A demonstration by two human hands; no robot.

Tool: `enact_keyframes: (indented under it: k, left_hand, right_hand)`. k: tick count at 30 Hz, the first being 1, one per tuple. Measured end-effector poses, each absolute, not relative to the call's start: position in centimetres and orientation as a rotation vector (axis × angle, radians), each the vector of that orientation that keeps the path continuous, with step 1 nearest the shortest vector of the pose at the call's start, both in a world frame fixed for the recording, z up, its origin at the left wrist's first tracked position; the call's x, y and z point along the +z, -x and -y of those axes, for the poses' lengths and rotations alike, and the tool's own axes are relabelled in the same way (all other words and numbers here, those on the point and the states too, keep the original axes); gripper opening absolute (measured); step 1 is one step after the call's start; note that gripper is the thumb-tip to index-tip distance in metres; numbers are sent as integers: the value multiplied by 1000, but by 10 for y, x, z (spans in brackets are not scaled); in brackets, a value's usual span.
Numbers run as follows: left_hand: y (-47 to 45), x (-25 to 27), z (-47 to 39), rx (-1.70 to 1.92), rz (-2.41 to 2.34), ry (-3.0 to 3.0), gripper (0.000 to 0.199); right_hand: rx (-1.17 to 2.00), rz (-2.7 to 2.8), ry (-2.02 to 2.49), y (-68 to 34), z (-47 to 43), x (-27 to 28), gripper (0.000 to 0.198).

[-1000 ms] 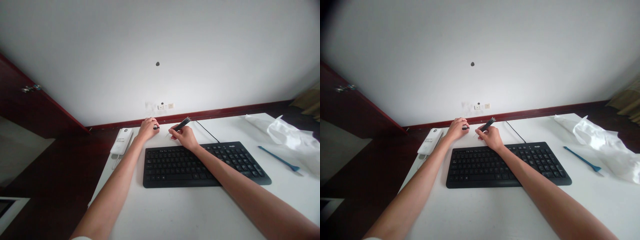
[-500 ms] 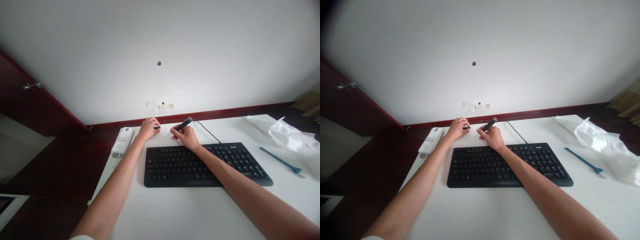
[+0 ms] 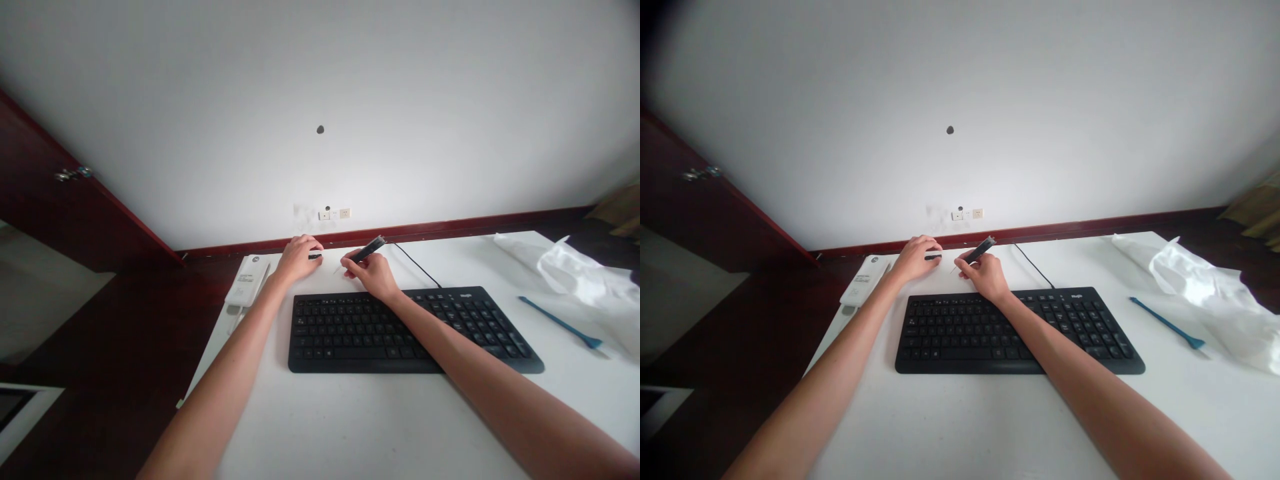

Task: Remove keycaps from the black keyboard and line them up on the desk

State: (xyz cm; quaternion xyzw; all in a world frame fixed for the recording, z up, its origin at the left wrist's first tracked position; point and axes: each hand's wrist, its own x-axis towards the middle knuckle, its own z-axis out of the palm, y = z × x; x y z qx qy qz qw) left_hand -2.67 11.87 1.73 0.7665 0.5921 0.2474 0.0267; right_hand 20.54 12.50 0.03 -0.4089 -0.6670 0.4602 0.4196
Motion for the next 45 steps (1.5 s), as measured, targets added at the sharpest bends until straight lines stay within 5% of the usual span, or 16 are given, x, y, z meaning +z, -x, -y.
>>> enact_keyframes:
  k: [12,26,45]
  left_hand:
    - [8,8,-5,1134,-1532,-2077,12]
    - [5,-6,-6,1139,-1475,-1989,7]
    - [4,-9,-5,1161,-1483,-1983,3]
  right_hand:
    - [1103,1694,937,-205,-129,-9,29]
    - [1248,2172,696,-209,-104,53,24]
    - [1178,2419,674,-208,-92,54,24]
